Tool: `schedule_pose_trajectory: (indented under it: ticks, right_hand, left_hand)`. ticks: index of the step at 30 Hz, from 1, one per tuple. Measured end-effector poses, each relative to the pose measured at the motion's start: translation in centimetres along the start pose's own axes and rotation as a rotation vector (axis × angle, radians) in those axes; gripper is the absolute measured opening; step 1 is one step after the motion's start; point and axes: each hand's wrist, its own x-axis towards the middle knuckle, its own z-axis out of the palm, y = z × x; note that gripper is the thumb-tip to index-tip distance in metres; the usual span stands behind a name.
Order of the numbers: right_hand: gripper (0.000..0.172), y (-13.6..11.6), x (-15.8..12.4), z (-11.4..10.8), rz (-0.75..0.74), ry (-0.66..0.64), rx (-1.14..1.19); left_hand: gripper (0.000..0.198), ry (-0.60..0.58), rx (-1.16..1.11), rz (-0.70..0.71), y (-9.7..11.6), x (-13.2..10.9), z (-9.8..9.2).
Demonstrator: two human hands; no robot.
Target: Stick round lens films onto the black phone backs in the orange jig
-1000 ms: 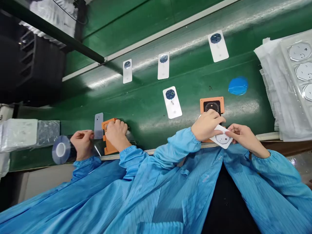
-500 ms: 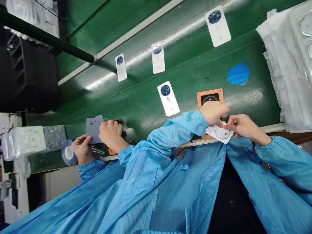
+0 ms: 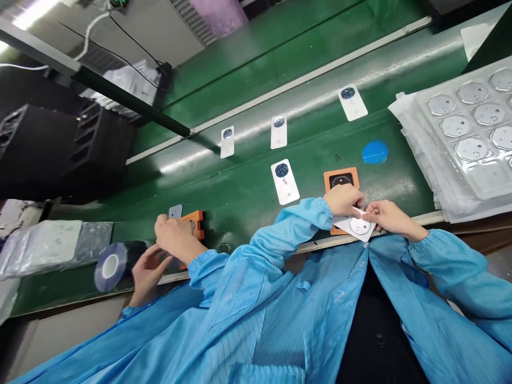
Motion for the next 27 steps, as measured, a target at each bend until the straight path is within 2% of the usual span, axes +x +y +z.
schedule_pose_trajectory:
  ticks: [3,5,8,13,20,23,27]
  right_hand:
    - [0.028,0.4,-0.5,0.3,-0.048,-0.008,0.015]
    - [0.028,0.3,-0.6,0.4,-0.020,0.023,0.000]
    - [0.033,-0.1,-0.2,0.3,0.046,0.054,0.000]
    - [0.041,-0.7,0.4,-0.4,0.108,-0.019,0.016]
    - [0.032,-1.9,1.0,-0.9,0.173,-0.032,-0.173]
    - [0.034,-2.1,1.1,-0.6,0.180,-0.016,-0.190]
    - [0.029,-2.0,1.1,-0.4,0.156,-0.001,-0.232]
  left_hand:
    - [0.011,-0.018,-0.120,-0.021,0.1,-0.8,0.5]
    - [0.012,-0.025,-0.150,-0.075,0.1,-0.8,0.5]
    - [0.020,-0.057,-0.113,-0.120,0.1,-0.3,0.1]
    - [0.023,-0.132,-0.019,-0.149,0.6,0.7,-0.8]
    - [0.031,-0.169,0.042,-0.196,1.4,2.0,-1.4]
    - [0.033,-0.157,0.038,-0.180,1.3,2.5,-1.1]
    - [0.035,-0.146,0.042,-0.155,0.9,3.0,-0.4]
